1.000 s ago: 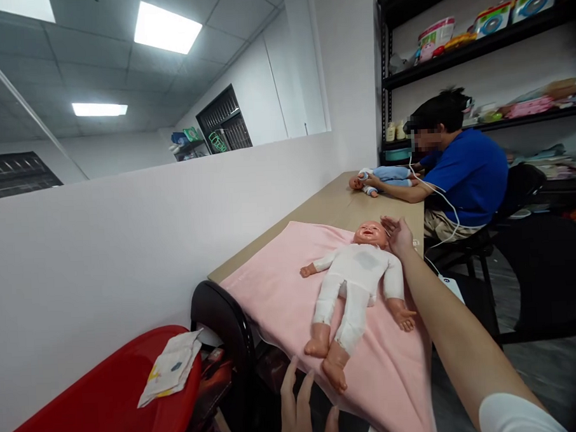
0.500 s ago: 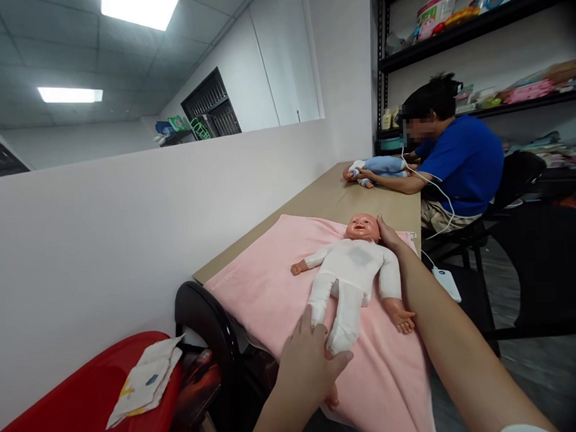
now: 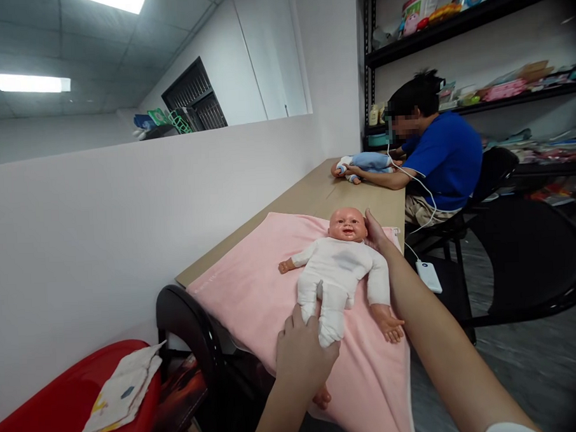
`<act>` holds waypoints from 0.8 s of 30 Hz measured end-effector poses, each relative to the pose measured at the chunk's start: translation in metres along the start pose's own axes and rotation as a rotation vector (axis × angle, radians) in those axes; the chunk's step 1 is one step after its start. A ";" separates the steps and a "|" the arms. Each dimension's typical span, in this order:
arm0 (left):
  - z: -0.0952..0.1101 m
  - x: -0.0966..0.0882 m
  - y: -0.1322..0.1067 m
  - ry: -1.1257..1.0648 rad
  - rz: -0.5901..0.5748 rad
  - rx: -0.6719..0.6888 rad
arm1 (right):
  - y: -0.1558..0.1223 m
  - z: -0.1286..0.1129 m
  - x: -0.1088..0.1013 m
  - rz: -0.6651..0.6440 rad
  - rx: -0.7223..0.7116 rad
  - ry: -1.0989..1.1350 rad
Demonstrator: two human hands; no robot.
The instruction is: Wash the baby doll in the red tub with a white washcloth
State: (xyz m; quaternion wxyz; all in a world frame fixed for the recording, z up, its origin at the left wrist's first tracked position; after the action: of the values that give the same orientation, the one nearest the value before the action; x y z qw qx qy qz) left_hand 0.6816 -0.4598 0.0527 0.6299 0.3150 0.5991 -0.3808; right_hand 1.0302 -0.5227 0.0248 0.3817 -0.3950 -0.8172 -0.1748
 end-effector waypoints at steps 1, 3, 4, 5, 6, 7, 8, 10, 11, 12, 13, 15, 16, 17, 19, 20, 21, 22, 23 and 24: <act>0.000 0.000 -0.001 -0.006 0.020 0.005 | -0.001 0.003 0.002 -0.027 0.024 0.007; -0.002 0.001 -0.003 -0.021 0.032 0.002 | -0.001 0.010 0.005 -0.083 0.054 0.017; -0.004 0.002 -0.003 -0.028 0.024 -0.005 | 0.000 0.013 0.007 -0.100 0.058 0.014; -0.005 0.003 -0.003 -0.037 0.014 -0.015 | 0.002 0.015 0.007 -0.099 0.053 0.002; -0.006 0.003 -0.004 -0.046 0.010 -0.021 | 0.005 0.016 0.008 -0.089 0.040 -0.015; -0.006 0.003 -0.004 -0.054 0.007 -0.027 | 0.008 0.017 0.009 -0.071 0.019 -0.037; -0.006 0.002 -0.005 -0.061 0.005 -0.034 | 0.012 0.016 0.011 -0.046 -0.014 -0.060; -0.009 -0.002 -0.007 -0.078 0.005 -0.057 | 0.019 0.012 0.018 -0.006 -0.113 -0.097; -0.011 -0.003 -0.009 -0.090 -0.004 -0.073 | 0.021 0.010 0.025 -0.002 -0.160 -0.106; -0.013 -0.003 -0.011 -0.101 -0.016 -0.092 | 0.020 0.009 0.032 -0.007 -0.199 -0.112; -0.016 -0.004 -0.013 -0.112 -0.026 -0.107 | 0.018 0.009 0.040 -0.017 -0.229 -0.117; -0.022 -0.003 -0.019 -0.128 -0.056 -0.118 | 0.007 0.009 0.053 -0.037 -0.279 -0.145; -0.024 -0.002 -0.022 -0.134 -0.073 -0.113 | -0.002 0.010 0.058 -0.045 -0.301 -0.167; -0.026 -0.001 -0.024 -0.138 -0.083 -0.104 | -0.013 0.010 0.063 -0.056 -0.323 -0.193; -0.030 0.001 -0.028 -0.141 -0.077 -0.086 | -0.040 0.008 0.071 -0.086 -0.351 -0.227; -0.033 0.001 -0.029 -0.145 -0.056 -0.082 | -0.054 0.007 0.076 -0.105 -0.361 -0.248; -0.035 0.000 -0.030 -0.155 -0.033 -0.077 | -0.068 0.004 0.081 -0.127 -0.372 -0.281; -0.037 -0.001 -0.031 -0.171 -0.015 -0.072 | -0.082 0.000 0.088 -0.152 -0.389 -0.327; -0.039 -0.001 -0.033 -0.195 -0.007 -0.066 | -0.094 -0.003 0.095 -0.177 -0.409 -0.377; -0.042 -0.001 -0.035 -0.222 -0.011 -0.058 | -0.105 -0.006 0.104 -0.203 -0.429 -0.427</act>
State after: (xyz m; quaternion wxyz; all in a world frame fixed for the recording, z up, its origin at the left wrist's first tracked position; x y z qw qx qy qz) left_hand 0.6299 -0.4419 0.0525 0.6991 0.2494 0.5382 -0.3993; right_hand 0.9098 -0.5390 0.1091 0.0900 -0.4107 -0.8586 -0.2932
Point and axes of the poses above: each hand's wrist, its own y-axis towards the middle knuckle, its own x-axis out of the palm, z = x × y, the point moved 9 cm from there along y, towards the middle knuckle, and after that the axes turned 5 degrees about -x, right-handed, at the moved point
